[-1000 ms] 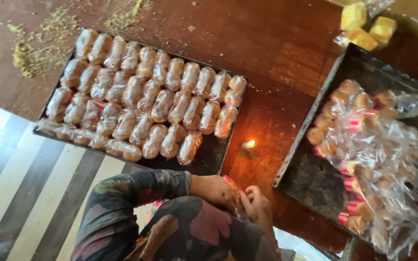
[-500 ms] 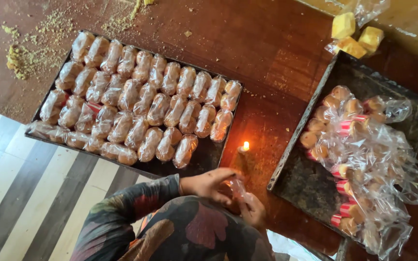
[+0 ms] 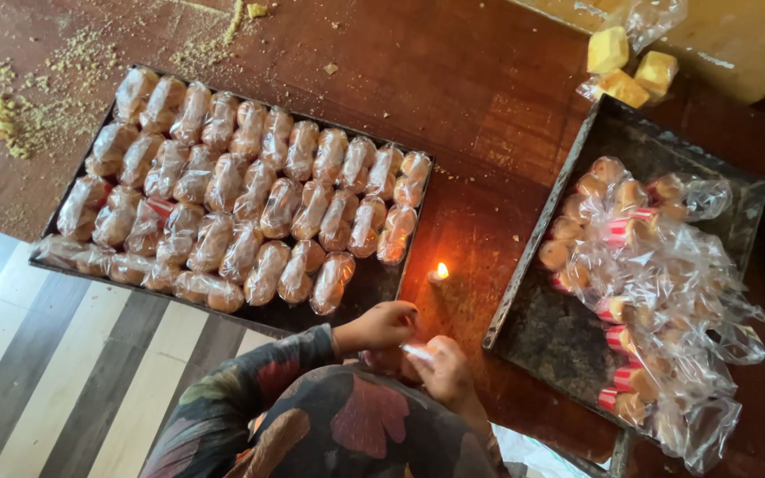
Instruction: The person sits at a wooden table in a bakery and packs baked goods into clear plastic bags, one item at a time. They hold each open bag over a lit candle to melt and seal the plastic, then place the sealed bag on a tray with other finished bags.
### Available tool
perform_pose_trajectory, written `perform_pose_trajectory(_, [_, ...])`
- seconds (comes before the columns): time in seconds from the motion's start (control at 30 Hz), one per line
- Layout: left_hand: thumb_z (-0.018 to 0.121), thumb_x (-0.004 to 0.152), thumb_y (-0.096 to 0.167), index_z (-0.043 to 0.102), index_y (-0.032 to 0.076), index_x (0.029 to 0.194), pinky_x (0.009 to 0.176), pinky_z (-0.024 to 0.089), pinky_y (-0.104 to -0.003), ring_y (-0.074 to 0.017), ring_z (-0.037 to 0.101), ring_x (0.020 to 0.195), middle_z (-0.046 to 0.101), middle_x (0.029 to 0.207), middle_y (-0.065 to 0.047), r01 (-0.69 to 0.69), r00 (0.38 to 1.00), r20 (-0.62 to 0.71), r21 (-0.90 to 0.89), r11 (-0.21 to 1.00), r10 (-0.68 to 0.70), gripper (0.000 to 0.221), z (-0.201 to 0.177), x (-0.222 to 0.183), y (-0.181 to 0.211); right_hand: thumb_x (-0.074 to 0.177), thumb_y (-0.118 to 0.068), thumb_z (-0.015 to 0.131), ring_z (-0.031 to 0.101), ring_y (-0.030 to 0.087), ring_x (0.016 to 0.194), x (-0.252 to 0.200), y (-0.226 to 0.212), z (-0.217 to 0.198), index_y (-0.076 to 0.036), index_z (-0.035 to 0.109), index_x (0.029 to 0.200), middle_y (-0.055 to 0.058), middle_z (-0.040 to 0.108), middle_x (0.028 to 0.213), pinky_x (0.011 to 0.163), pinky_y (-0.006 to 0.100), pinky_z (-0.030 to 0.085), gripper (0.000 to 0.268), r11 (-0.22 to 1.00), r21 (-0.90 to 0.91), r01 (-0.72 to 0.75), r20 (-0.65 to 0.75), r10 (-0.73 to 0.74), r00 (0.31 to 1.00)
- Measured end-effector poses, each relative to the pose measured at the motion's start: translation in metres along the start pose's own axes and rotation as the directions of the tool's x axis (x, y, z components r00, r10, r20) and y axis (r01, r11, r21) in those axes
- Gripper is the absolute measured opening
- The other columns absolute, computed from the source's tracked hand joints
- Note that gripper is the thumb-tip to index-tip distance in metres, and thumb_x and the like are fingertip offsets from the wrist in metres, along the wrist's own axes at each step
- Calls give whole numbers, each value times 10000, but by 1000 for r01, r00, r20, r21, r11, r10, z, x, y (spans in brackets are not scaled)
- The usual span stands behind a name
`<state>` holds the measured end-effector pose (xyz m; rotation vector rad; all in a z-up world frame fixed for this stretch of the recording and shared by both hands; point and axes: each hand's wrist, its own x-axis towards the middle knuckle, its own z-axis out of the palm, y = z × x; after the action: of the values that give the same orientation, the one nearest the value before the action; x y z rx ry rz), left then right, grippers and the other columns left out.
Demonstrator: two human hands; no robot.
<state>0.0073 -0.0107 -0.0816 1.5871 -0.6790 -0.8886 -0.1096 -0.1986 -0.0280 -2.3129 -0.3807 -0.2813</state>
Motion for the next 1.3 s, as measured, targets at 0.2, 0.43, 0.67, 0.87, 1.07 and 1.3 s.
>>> perform_pose_trajectory(0.2, [732,951,236,690,9,1087,808,543,-380,-230,674,930,693,981,-123,-321,939,-81,151,935,335,269,8,-11,27,897,-168,743,646,258,724,42,0,-34,-57,775,1002,103,634,808,634,381,510,156,976,129,-178,64,171,983])
perform_pose_trajectory(0.43, [667,1001,221,724,-9,1008,763,548,-305,-132,670,876,680,987,-23,-183,958,-240,-78,980,160,237,23,22,-39,876,-117,795,716,145,767,50,63,-39,5,757,945,95,767,893,673,279,579,145,820,412,-398,93,396,913])
perform_pose_trajectory(0.67, [620,1020,278,697,23,1078,662,531,-249,-79,643,722,701,849,-17,214,934,-129,-544,811,-334,273,16,49,-26,956,-174,622,711,87,939,45,93,-8,-36,649,1167,38,739,1063,832,224,574,254,549,595,-587,352,478,804])
perform_pose_trajectory(0.87, [556,1030,304,684,21,1065,616,564,-295,-127,682,683,724,856,-41,245,894,-81,-735,632,-441,313,21,68,-30,1002,-216,641,709,139,843,42,124,16,54,742,1006,102,771,938,793,279,565,289,536,550,-641,216,650,729])
perform_pose_trajectory(1.07, [551,1042,298,691,31,1042,563,524,-314,-147,646,616,714,833,-58,250,879,-106,-728,638,-466,302,23,77,-41,992,-248,607,699,136,814,51,117,12,40,746,1004,92,766,913,741,281,551,320,538,496,-681,178,705,687])
perform_pose_trajectory(1.3, [544,1061,289,688,22,1050,640,566,-303,-132,680,696,727,882,-51,172,904,-104,-801,574,-415,303,29,86,-55,1002,-281,605,704,126,789,51,118,14,38,752,979,85,772,880,735,267,555,352,551,532,-643,137,693,707])
